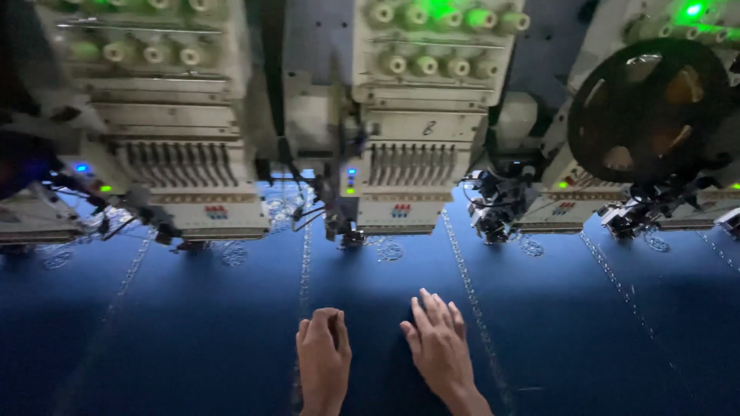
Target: The person threads an industrial embroidery machine, pulling thread through the needle and guides by hand and smoothing the fabric on the machine bed.
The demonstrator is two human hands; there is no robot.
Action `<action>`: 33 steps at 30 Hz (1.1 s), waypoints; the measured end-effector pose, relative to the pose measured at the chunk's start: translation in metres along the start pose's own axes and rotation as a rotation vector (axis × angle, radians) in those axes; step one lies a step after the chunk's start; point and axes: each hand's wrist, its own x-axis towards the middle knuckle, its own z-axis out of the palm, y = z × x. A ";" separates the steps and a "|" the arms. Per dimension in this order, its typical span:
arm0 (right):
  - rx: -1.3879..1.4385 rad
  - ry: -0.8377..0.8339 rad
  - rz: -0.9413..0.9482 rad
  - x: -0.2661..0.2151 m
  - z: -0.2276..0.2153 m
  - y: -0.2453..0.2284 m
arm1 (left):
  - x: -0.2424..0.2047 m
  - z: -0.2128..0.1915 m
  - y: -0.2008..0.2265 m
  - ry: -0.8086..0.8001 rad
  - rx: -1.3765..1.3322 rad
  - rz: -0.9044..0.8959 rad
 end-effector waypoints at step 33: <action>1.554 -0.272 0.771 0.132 -0.026 0.128 | 0.039 0.155 0.078 0.030 -0.091 0.096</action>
